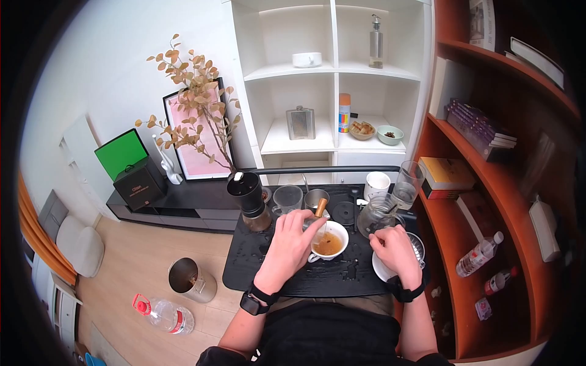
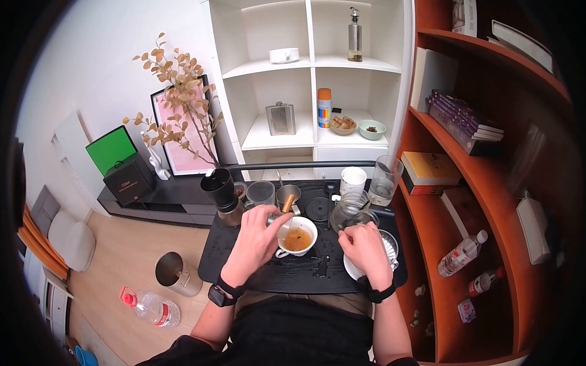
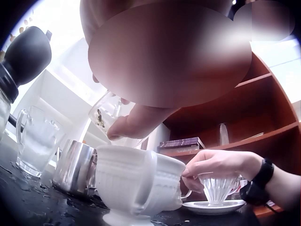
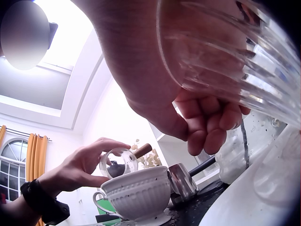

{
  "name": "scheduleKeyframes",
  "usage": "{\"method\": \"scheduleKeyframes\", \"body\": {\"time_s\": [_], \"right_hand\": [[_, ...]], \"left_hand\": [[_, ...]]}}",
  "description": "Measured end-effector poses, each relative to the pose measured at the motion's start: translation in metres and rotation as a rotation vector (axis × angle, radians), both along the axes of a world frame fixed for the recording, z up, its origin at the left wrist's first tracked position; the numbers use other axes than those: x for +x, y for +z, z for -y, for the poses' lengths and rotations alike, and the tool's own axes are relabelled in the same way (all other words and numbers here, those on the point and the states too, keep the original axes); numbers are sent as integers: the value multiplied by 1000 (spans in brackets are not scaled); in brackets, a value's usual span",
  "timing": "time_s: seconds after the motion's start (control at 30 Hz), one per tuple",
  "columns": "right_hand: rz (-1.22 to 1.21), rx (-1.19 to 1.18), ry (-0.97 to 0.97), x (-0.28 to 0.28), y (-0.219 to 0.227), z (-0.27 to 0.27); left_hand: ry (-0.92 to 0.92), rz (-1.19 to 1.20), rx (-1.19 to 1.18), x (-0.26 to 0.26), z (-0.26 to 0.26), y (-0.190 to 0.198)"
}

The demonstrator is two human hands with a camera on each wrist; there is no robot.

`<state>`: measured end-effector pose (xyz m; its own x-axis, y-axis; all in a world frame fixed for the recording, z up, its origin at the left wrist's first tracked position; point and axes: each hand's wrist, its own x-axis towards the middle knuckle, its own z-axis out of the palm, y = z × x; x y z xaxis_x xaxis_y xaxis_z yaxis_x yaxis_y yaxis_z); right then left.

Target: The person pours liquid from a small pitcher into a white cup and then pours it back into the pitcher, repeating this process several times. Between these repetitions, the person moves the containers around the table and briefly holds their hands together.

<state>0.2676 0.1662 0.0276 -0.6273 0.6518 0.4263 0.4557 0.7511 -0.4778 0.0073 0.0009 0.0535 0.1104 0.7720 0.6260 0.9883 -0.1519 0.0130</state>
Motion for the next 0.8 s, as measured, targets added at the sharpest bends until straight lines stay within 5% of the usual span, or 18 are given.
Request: {"method": "scheduleKeyframes", "body": {"time_s": [0.47,0.8], "right_hand": [[10,4,-2,0,2,1],[5,-1,4,-1,-1,2]], "left_hand": [[118,759,113,-16,8,-36],[310,806,-86,-36,22,-69]]}}
